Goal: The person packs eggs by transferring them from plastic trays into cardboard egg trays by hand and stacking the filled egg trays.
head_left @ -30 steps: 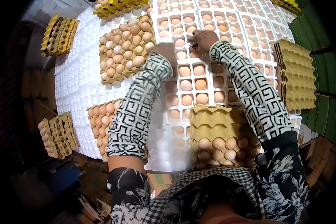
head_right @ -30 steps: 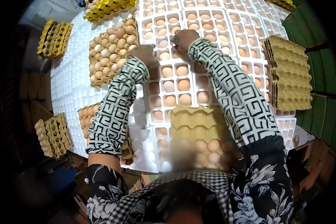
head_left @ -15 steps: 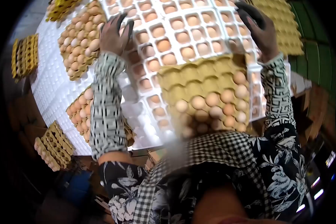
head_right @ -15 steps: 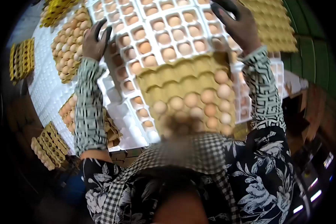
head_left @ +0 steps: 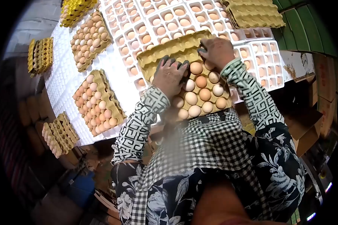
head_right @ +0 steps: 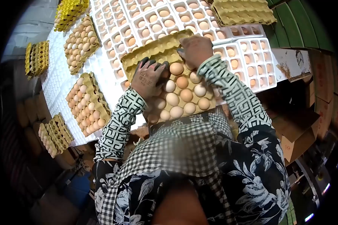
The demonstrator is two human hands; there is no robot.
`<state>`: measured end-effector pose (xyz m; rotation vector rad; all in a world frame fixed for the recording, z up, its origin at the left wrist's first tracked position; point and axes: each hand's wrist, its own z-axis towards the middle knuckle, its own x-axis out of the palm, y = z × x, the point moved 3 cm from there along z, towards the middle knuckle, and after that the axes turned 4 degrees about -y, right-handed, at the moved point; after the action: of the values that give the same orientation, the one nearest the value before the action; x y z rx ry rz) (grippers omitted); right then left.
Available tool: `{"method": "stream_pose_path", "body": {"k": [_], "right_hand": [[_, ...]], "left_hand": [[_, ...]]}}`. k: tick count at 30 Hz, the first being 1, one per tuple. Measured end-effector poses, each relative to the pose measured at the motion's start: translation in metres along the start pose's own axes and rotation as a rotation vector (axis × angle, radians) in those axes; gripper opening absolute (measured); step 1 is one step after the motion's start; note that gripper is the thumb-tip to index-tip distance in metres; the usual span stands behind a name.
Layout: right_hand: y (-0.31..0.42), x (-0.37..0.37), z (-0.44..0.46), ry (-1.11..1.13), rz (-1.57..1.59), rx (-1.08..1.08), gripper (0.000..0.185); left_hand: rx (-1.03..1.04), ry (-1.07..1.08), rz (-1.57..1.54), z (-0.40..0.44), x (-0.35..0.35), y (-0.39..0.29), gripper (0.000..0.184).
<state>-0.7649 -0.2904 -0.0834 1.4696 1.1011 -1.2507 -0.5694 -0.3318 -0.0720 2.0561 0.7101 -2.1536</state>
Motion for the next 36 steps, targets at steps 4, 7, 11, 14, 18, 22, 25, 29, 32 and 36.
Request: {"method": "stream_pose_path", "body": {"k": [4, 7, 11, 14, 18, 22, 25, 29, 32, 36], "right_hand": [[-0.066, -0.021, -0.035, -0.044, 1.674, 0.324, 0.032], [-0.085, -0.012, -0.046, 0.106, 1.331, 0.16, 0.036], [-0.03, 0.01, -0.048, 0.085, 0.355, -0.094, 0.05], [-0.039, 0.008, -0.049, 0.093, 0.474, -0.061, 0.052], [-0.081, -0.026, -0.083, 0.166, 1.766, 0.23, 0.052], [-0.057, -0.037, -0.066, 0.302, 1.815, -0.09, 0.051], [0.0, -0.036, -0.058, 0.178, 0.719, -0.348, 0.047], [0.05, -0.023, -0.064, 0.165, -0.134, -0.473, 0.022], [0.056, -0.003, -0.063, 0.084, -0.149, -0.509, 0.017], [0.044, -0.012, -0.055, 0.071, 0.066, -0.644, 0.018]], "left_hand": [[-0.176, -0.195, -0.562, -0.014, -0.01, 0.021, 0.042], [-0.817, -0.293, -1.524, -0.015, -0.036, 0.01, 0.031], [-0.293, 0.104, -0.226, 0.027, -0.012, -0.008, 0.036], [-0.188, 0.333, 0.1, 0.045, -0.011, -0.03, 0.041], [-0.286, 0.027, -0.494, 0.026, 0.008, 0.017, 0.044], [-0.295, -0.211, -2.101, -0.03, -0.026, 0.033, 0.054], [-0.367, -0.364, -1.985, -0.059, -0.032, 0.068, 0.052], [-0.339, 0.006, -0.13, -0.038, -0.05, 0.047, 0.044], [-0.374, 0.461, 0.33, -0.011, -0.005, 0.028, 0.023], [-0.315, 0.388, 0.213, -0.017, -0.036, 0.02, 0.018]]}}
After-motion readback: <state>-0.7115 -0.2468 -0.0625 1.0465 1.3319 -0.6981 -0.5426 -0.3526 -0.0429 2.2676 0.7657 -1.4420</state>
